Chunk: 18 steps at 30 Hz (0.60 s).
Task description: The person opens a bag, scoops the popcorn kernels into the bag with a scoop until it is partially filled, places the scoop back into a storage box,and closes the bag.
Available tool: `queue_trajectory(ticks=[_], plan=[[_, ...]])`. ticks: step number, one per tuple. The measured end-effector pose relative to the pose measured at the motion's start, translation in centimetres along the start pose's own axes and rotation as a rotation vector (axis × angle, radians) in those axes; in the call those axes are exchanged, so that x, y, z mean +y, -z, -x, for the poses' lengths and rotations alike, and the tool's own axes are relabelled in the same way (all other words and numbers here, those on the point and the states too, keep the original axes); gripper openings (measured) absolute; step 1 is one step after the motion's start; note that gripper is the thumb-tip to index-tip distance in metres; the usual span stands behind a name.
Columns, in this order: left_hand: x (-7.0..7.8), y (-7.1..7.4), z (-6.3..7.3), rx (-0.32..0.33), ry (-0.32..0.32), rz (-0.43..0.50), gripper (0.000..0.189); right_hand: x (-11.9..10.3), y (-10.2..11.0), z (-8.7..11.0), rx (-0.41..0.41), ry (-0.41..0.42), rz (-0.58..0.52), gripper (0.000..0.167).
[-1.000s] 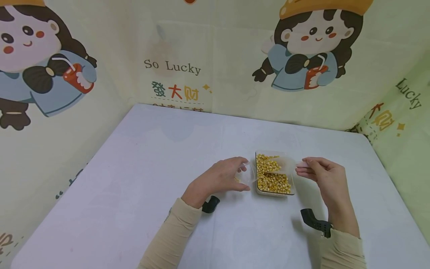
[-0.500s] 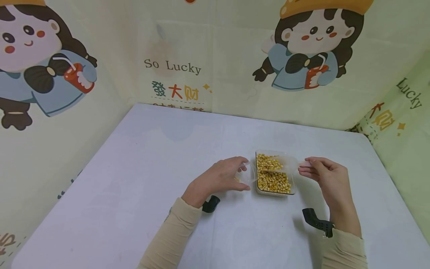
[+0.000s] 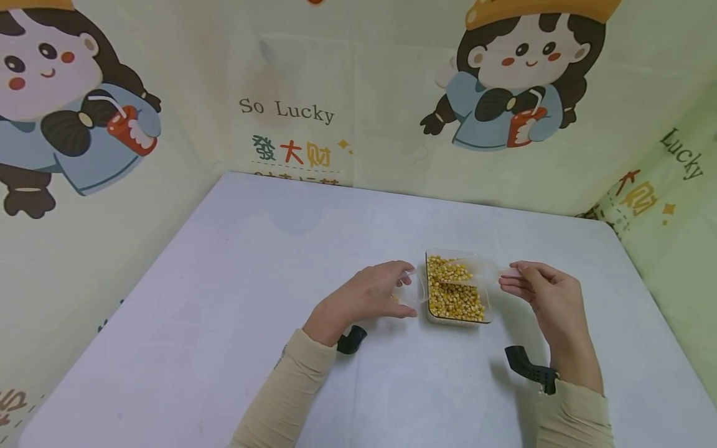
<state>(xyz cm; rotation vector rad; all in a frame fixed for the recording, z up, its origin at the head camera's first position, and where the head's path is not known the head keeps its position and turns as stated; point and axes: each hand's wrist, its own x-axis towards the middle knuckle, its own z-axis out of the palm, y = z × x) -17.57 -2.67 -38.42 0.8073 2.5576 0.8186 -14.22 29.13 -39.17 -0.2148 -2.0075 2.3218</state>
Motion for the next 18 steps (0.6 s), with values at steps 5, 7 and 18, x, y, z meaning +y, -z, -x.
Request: queue_trajectory(ticks=[5,7,18], plan=[[-0.03,0.02,0.02,-0.001,-0.001,0.003,0.078,0.09,0.16,-0.04,-0.026,0.002,-0.058,0.016],[-0.07,0.01,0.00,0.000,0.000,0.004,0.077,0.13,0.20,-0.05,-0.032,0.006,-0.071,0.014],[-0.15,0.03,-0.08,-0.002,0.001,-0.003,0.078,0.12,0.37,-0.07,-0.032,0.025,-0.092,0.019]])
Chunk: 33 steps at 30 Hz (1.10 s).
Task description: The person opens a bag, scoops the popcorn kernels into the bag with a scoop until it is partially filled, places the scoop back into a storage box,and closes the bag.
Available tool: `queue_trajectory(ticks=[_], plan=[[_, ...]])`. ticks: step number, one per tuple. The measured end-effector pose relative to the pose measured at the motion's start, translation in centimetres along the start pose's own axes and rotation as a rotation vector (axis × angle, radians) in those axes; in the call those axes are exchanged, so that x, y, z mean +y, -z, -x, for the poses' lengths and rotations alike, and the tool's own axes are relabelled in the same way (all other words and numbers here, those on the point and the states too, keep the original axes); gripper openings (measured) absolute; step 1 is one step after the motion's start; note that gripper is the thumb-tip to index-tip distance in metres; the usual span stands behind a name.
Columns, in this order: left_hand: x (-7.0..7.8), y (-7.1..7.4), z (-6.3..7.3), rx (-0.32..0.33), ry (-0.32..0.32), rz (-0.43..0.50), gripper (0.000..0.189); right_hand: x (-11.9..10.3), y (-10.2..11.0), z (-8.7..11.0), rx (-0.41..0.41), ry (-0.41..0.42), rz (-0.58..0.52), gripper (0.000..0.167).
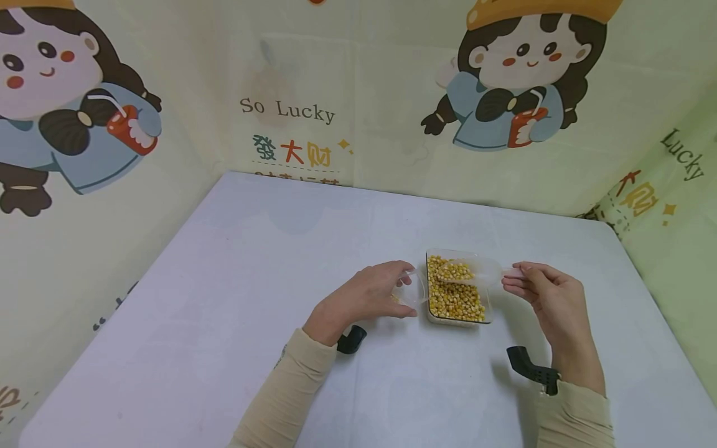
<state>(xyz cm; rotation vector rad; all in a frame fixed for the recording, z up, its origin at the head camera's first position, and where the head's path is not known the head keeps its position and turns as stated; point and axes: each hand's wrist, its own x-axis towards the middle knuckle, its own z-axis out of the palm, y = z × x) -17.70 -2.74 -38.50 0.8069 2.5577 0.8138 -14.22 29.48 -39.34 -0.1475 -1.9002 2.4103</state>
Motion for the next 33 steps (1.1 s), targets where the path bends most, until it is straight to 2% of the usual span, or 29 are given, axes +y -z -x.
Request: queue_trajectory(ticks=[5,10,21,33], plan=[[-0.1,0.0,0.0,-0.002,0.004,-0.001,0.078,-0.1,0.0,0.0,0.030,-0.017,0.036,0.021],[-0.1,0.0,0.0,-0.002,0.005,-0.004,0.078,-0.3,-0.1,0.1,0.004,-0.001,-0.006,0.021],[0.0,0.0,0.0,-0.003,0.013,0.010,0.078,-1.0,-0.7,0.6,0.003,0.006,-0.015,0.021],[0.1,0.0,0.0,0.005,0.015,0.003,0.079,-1.7,-1.6,0.8,0.002,0.023,0.042,0.024]])
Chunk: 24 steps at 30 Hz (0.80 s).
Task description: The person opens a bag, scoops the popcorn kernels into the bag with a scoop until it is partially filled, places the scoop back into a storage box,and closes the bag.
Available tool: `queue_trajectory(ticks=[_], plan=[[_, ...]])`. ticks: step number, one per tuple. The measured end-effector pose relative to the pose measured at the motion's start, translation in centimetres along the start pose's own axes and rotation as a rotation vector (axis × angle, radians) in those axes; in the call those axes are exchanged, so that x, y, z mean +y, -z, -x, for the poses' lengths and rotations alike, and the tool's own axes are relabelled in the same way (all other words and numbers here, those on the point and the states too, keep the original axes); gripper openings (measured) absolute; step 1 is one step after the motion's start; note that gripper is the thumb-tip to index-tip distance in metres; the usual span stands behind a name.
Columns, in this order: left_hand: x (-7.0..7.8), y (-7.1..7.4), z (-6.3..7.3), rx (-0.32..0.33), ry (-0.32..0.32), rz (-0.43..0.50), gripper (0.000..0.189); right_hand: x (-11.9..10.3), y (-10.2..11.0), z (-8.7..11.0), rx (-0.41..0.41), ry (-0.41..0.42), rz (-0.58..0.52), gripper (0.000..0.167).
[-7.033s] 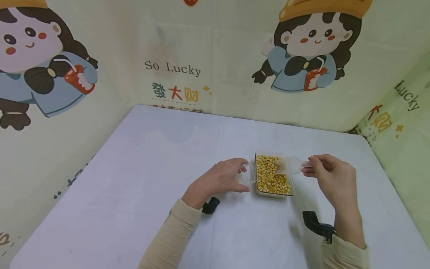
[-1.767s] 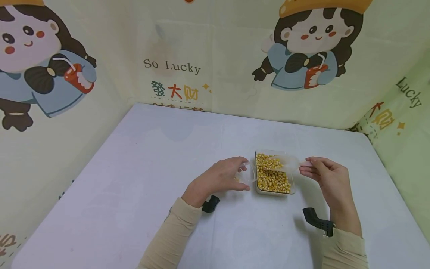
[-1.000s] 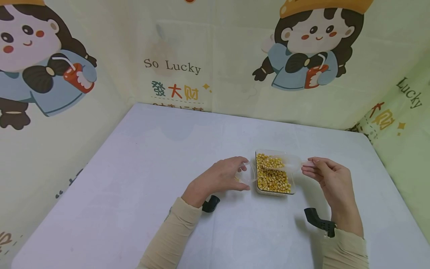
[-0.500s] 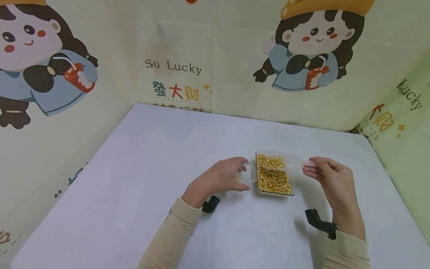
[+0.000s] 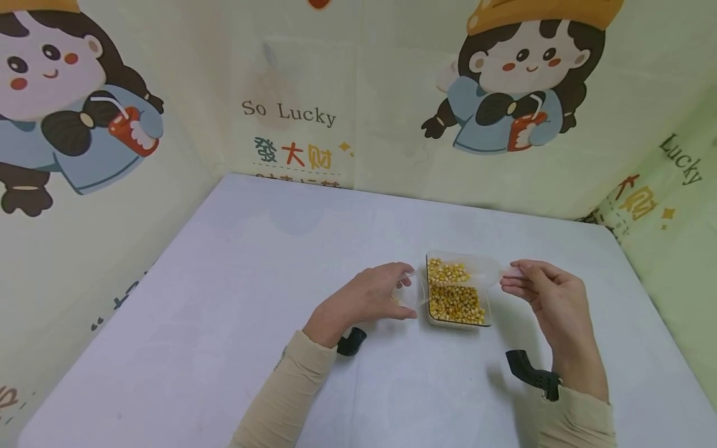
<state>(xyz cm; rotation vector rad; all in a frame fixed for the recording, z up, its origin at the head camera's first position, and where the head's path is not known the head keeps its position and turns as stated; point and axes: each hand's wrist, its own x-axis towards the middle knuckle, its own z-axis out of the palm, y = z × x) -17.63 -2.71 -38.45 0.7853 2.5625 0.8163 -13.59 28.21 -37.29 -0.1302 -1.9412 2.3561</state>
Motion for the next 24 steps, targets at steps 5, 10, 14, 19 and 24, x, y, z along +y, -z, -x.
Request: queue_trajectory(ticks=[5,10,14,19,24], plan=[[-0.2,-0.1,0.0,0.003,-0.001,0.001,0.079,-0.1,-0.5,0.0,-0.008,0.013,0.025,0.024],[-0.2,0.0,0.0,0.007,-0.004,0.010,0.079,-0.3,-1.0,0.1,-0.032,0.023,0.063,0.026],[-0.1,0.0,0.0,0.007,-0.005,0.010,0.079,-0.6,-1.4,0.2,-0.073,0.029,0.062,0.023],[-0.1,0.0,0.0,0.007,-0.002,0.005,0.079,-0.7,-1.7,0.4,-0.113,0.043,0.055,0.018],[-0.1,0.0,0.0,0.012,-0.007,0.004,0.078,-0.9,-2.3,0.6,-0.078,0.034,0.137,0.021]])
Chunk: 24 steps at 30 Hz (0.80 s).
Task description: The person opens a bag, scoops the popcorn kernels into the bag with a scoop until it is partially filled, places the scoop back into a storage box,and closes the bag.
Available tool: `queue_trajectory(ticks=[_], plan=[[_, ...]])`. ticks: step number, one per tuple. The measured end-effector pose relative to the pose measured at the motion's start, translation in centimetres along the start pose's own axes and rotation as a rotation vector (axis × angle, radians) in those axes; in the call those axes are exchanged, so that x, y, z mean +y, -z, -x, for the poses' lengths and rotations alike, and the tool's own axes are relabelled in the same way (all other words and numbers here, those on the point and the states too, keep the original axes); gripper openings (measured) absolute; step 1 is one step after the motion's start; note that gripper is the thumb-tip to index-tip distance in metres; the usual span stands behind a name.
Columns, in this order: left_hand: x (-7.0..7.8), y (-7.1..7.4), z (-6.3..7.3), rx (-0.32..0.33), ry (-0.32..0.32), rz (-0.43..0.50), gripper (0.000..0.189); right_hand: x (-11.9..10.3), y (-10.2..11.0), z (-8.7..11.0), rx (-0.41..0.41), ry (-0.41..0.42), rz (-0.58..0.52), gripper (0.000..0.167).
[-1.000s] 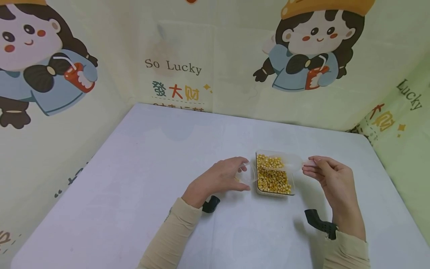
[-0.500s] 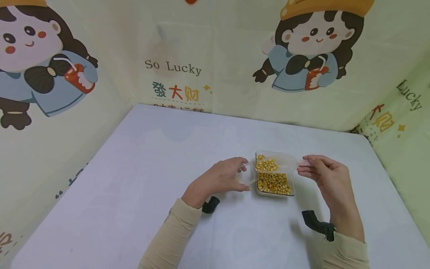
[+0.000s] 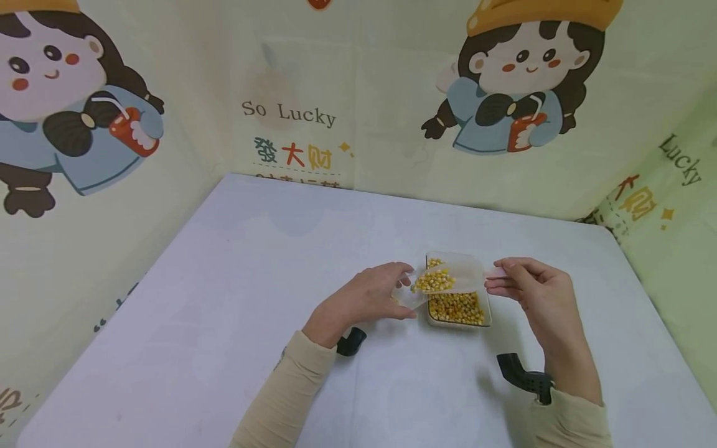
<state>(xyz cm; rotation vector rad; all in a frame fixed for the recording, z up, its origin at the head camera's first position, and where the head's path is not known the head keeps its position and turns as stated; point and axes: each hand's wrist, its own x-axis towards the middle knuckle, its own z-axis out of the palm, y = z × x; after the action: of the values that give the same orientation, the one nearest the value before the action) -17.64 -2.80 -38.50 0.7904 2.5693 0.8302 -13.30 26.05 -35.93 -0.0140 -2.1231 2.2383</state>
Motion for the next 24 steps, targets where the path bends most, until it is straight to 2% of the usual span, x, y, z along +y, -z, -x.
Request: queue_trajectory(ticks=[3,13,24], plan=[[0.0,0.0,0.0,0.002,-0.007,0.001,0.078,-0.2,-0.4,0.1,0.023,0.001,0.056,0.026],[0.0,0.0,0.0,0.003,-0.003,0.017,0.078,-0.8,-1.3,0.5,0.029,0.039,0.121,0.029],[0.0,0.0,0.0,0.007,-0.013,0.033,0.077,-1.0,-1.6,0.7,0.020,0.077,0.142,0.030]])
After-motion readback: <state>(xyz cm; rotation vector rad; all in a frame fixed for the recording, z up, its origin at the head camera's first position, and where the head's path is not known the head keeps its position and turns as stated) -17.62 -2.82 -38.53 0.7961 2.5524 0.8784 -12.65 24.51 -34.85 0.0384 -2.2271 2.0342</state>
